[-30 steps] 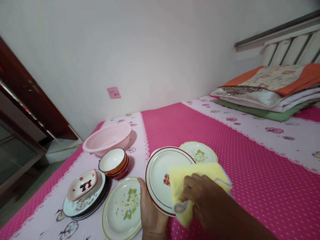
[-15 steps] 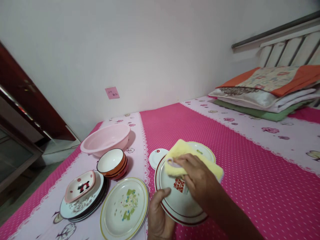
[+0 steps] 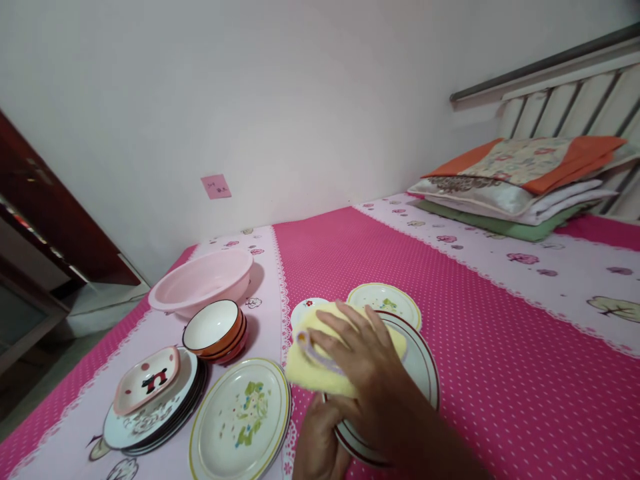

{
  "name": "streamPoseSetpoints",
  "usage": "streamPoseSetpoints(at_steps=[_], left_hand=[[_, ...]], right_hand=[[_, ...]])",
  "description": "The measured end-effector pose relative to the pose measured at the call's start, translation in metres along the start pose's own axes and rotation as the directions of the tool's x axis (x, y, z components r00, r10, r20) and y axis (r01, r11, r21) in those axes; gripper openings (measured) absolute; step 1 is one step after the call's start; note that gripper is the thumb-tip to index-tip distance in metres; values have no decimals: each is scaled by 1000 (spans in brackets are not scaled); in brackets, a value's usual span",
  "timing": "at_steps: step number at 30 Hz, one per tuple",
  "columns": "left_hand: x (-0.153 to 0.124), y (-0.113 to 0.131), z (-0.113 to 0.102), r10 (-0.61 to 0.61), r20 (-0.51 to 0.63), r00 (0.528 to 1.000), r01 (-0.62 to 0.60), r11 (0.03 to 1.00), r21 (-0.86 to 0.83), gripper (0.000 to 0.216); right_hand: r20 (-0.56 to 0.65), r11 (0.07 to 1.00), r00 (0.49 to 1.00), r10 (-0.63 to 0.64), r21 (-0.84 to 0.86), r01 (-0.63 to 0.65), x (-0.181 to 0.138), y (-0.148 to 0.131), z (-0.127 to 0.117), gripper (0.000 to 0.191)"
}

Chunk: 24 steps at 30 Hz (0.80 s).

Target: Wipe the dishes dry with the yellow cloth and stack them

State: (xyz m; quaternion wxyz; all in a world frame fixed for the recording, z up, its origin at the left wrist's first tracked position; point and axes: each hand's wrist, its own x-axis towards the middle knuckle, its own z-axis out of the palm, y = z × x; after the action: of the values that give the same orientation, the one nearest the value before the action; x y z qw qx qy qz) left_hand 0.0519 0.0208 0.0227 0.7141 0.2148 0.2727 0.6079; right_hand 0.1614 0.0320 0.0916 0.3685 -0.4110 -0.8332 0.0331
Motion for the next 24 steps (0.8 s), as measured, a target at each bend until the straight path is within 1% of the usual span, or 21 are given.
streamPoseSetpoints(at_steps=[2,4,7,9,11,13,15,17,19,20,22,24], left_hand=[[-3,-3,-4,-77,25,997,76,996,50,18],[-5,-4,-8,-132,14,991,130,987,94,9],[-5,0,-8,-129,-15,992,130,989,71,7],[-4,5,-7,-109,-11,994,110,994,15,8],[-1,9,-7,-87,-13,996,87,995,-50,10],[1,11,-10,-83,-1,997,82,989,-124,13],[4,12,-15,-80,33,996,85,977,-195,18],[7,12,-18,-63,84,994,82,965,-248,23],[9,12,-19,-30,103,994,60,954,-295,29],[9,13,-19,-10,90,996,38,947,-320,32],[10,16,-15,29,16,999,-21,933,-359,39],[10,21,-9,62,-79,995,-87,927,-365,43]], right_hand=[[-64,997,997,35,-70,-39,1,15,-4,67],[-130,992,991,44,-109,-59,1,31,-7,64],[-227,985,970,82,-128,-114,2,51,-11,53],[-242,975,953,180,-88,-206,2,59,-14,45],[-189,940,925,330,-19,-340,3,63,-18,39],[-108,882,875,471,48,-469,3,64,-22,37],[-34,825,829,558,127,-550,2,64,-25,38],[40,765,794,607,241,-597,2,64,-28,43],[130,672,755,643,377,-637,3,64,-29,47],[170,617,735,656,439,-653,3,64,-28,48],[232,526,711,663,532,-664,3,63,-23,47],[224,518,725,651,567,-641,3,62,-14,44]])
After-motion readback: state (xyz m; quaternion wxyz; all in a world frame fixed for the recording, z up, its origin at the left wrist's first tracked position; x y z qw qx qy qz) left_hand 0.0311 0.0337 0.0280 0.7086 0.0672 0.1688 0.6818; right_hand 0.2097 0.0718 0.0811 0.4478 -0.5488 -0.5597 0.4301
